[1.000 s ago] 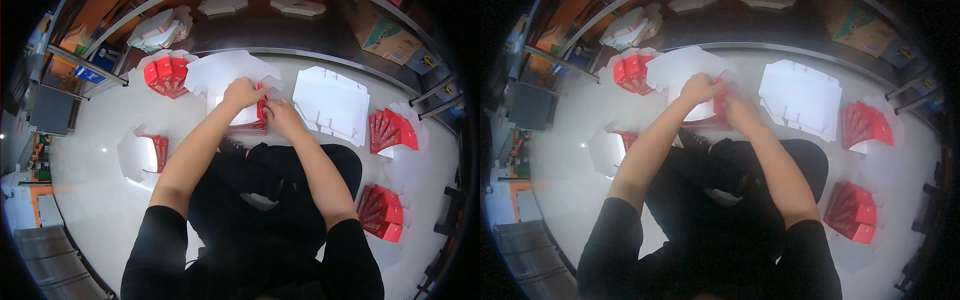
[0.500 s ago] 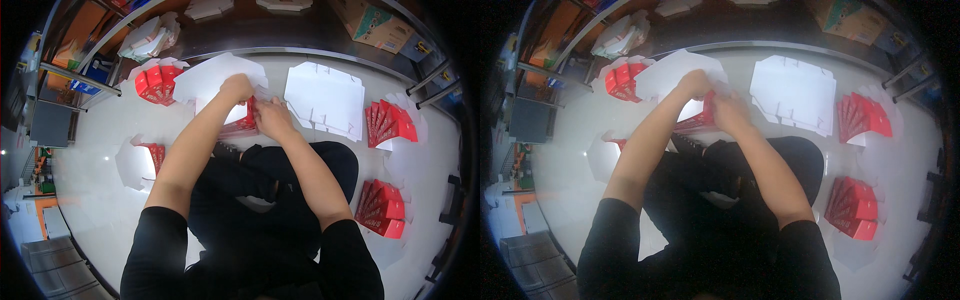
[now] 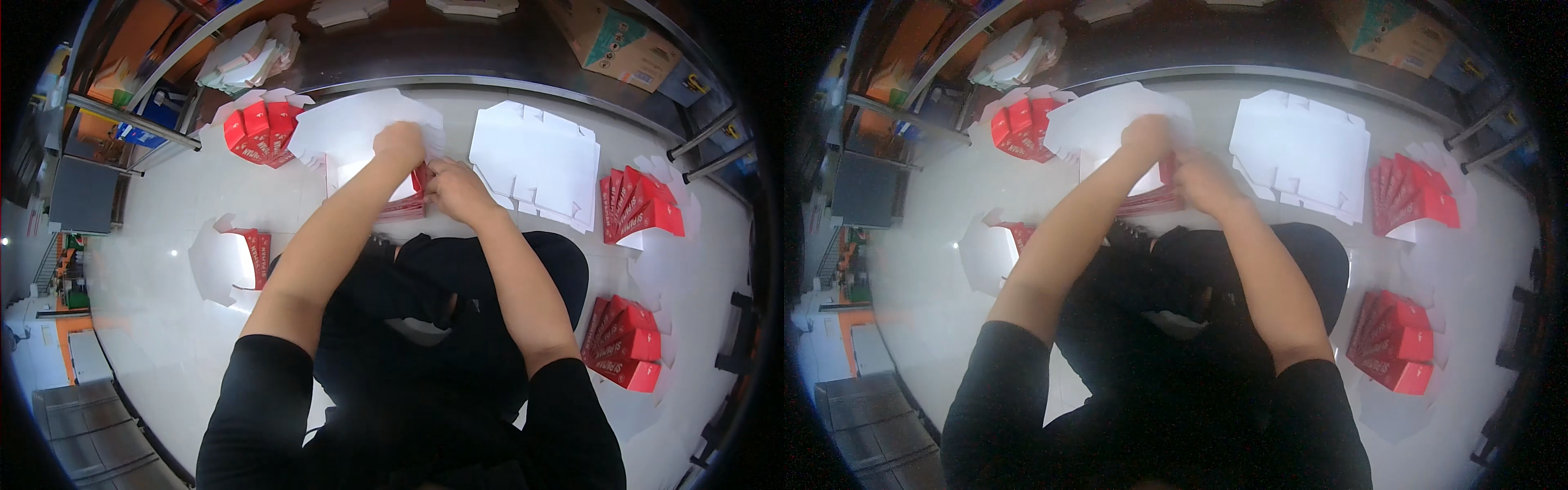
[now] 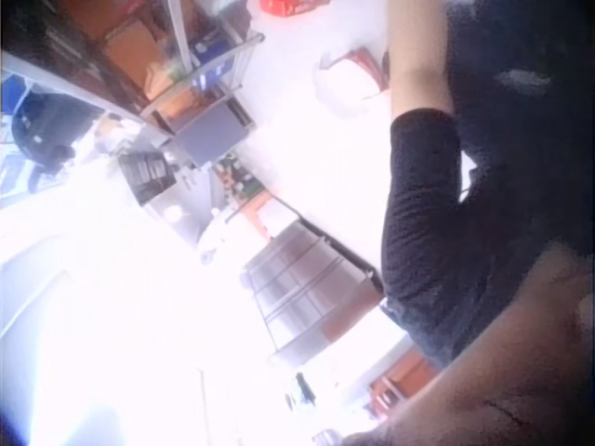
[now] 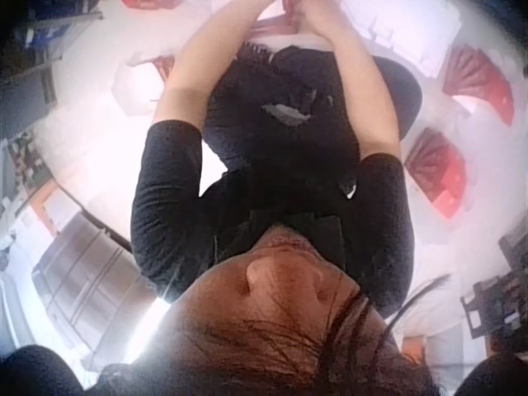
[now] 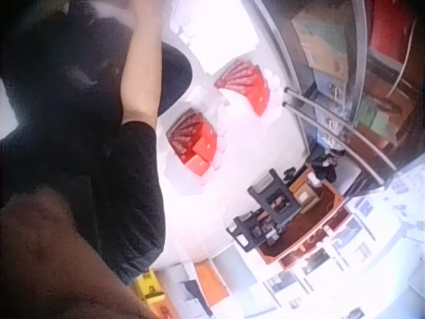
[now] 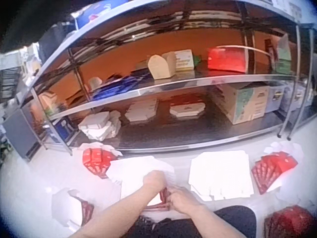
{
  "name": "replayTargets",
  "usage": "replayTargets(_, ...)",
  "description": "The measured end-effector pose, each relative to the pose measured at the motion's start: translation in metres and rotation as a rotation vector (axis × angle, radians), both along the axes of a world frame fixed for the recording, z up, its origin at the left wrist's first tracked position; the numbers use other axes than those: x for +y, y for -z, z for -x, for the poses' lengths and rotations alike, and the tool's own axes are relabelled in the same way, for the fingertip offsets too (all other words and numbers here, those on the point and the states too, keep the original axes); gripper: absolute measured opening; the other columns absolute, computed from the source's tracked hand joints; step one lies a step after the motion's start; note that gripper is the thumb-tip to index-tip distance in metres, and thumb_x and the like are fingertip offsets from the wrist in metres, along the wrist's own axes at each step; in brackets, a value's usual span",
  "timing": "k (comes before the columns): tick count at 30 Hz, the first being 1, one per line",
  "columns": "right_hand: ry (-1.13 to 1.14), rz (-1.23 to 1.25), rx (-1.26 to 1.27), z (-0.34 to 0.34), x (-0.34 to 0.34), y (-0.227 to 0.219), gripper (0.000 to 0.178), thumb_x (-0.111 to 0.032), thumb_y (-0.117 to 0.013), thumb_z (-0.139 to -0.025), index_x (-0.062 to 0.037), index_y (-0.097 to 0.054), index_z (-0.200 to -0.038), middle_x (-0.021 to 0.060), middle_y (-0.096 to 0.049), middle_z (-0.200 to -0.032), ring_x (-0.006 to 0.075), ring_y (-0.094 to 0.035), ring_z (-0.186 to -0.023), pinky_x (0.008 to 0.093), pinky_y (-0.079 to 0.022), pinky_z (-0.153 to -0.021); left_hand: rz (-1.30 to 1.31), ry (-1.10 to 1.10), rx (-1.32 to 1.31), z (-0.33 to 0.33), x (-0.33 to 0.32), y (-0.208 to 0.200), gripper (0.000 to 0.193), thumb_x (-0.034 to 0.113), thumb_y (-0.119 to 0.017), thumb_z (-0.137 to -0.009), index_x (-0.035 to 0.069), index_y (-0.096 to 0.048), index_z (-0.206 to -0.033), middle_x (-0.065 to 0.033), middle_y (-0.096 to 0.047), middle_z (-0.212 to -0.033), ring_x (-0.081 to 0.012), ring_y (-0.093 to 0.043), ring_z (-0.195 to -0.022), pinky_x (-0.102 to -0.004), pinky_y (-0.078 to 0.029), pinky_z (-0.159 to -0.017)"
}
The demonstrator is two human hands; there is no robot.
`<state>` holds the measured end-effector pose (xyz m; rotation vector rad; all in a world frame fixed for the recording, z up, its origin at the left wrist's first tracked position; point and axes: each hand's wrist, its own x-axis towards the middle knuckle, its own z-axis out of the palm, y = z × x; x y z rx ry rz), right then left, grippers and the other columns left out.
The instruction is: The person sits on the floor and assembles small red and white cardboard boxes. They fold the flat pieces into shape and stack the finished boxes into a pile.
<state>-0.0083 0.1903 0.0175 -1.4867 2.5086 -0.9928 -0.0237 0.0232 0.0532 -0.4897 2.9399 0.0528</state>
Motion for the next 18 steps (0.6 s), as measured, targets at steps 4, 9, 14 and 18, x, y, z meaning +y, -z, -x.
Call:
replayTargets(4,0.009,0.026,0.042,0.005,0.003,0.011,0.006,-0.010,-0.077,-0.074,-0.0061,-0.076,-0.079,0.0093,-0.066,-0.094,0.0312,-0.061,-0.098,0.0434,-0.049,-0.083,-0.166,-0.052,-0.149,0.005,-0.002,-0.005,0.026,0.027,-0.071,-0.085,0.005,-0.077,-0.098,-0.0163,-0.076,-0.100,-0.0287,-0.075,-0.092,-0.0403,-0.061,-0.080)
replayTargets(9,0.044,-0.107,-0.081,0.007,0.013,-0.019,0.015,-0.012,-0.080,-0.073,-0.0071,-0.076,-0.088,0.0078,-0.066,-0.101,0.0314,-0.063,-0.099,0.0432,-0.050,-0.086,-0.603,-0.197,-0.026,-0.028,-0.030,-0.053,0.052,0.052,-0.070,-0.087,0.001,-0.075,-0.084,-0.0117,-0.069,-0.066,-0.0218,-0.070,-0.059,-0.0344,-0.059,-0.063)
replayTargets(14,0.072,0.055,-0.106,-0.007,0.008,-0.045,0.028,-0.010,-0.077,-0.076,-0.0097,-0.077,-0.103,0.0112,-0.060,-0.115,0.0324,-0.062,-0.106,0.0429,-0.051,-0.093,-0.567,-0.221,0.514,-0.137,-0.117,-0.087,0.047,0.042,-0.071,-0.092,-0.003,-0.074,-0.084,-0.0106,-0.069,-0.066,-0.0146,-0.062,-0.052,-0.0291,-0.051,-0.054)
replayTargets(18,0.016,-0.023,-0.078,-0.006,0.003,-0.026,0.033,-0.011,-0.082,-0.072,-0.0110,-0.078,-0.105,0.0066,-0.057,-0.118,0.0303,-0.064,-0.102,0.0401,-0.053,-0.092,-0.276,-0.550,0.784,-0.247,-0.202,-0.066,0.045,0.039,-0.074,-0.090,-0.004,-0.073,-0.102,-0.0178,-0.073,-0.088,-0.0209,-0.069,-0.079,-0.0342,-0.054,-0.072)
